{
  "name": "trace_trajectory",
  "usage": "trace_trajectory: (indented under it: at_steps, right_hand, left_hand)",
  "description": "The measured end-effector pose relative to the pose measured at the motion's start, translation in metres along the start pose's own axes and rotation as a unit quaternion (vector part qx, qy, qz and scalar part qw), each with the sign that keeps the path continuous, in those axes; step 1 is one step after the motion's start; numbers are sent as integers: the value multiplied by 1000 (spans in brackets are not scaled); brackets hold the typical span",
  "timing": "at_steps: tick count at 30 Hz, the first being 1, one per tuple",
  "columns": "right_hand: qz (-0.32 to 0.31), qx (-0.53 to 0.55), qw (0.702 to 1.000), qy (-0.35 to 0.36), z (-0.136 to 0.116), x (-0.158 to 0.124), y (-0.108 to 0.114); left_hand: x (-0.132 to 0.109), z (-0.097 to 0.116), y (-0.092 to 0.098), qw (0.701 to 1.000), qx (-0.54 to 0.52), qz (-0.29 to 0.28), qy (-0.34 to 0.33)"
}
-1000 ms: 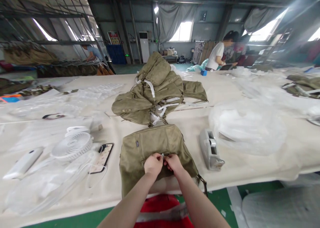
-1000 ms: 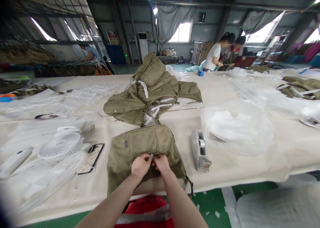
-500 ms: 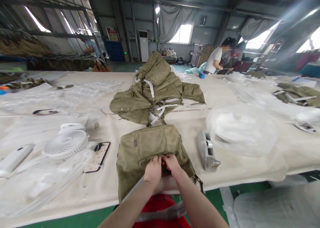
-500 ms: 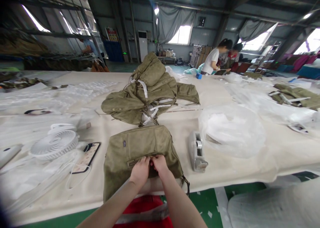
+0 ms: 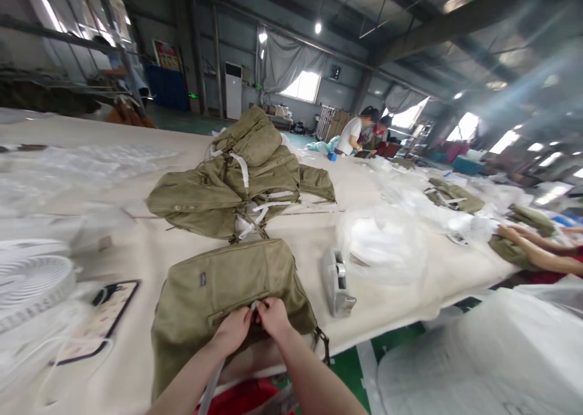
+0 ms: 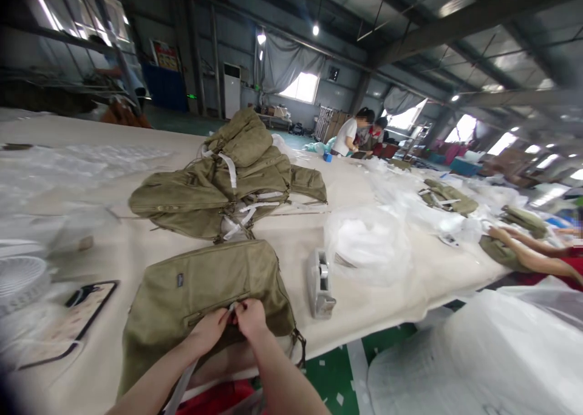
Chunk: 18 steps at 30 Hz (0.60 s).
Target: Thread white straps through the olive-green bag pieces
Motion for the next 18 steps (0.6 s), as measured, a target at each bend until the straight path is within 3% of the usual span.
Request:
trace_trajectory:
  at_steps: [2, 4, 7, 9, 11, 14, 18]
  right_hand:
    - [4, -5, 999, 34, -5, -8, 5]
    - [35, -11, 996, 82, -12, -19, 30]
    - [190, -79, 967, 149, -27, -46, 120]
    - [310, -166, 923, 159, -34, -71, 191]
    - [383, -241, 882, 134, -33, -88, 247]
    - [377, -297, 874, 78, -15, -88, 288]
    - [278, -192, 941, -13, 33, -64, 289]
  left_hand:
    - [1, -3, -4, 1000, 4, 4, -12]
    - [3, -7, -8, 1000, -2, 10, -23]
    - [5, -11, -10, 999, -23, 16, -32]
    - [7, -13, -9, 998, -45, 17, -36]
    - [8, -15, -8, 997, -62, 16, -36]
    - [10, -16, -8, 997, -70, 15, -40]
    - [8, -14, -8, 996, -73, 19, -49]
Point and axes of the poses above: each hand's wrist, its own x-axis towards the middle knuckle, its own y-axis out of the back of the hand, z = x × y, the point moved 10 cm from there along x, towards the middle knuckle, and after that the axes turned 6 degrees about y, right-handed, at the moved point
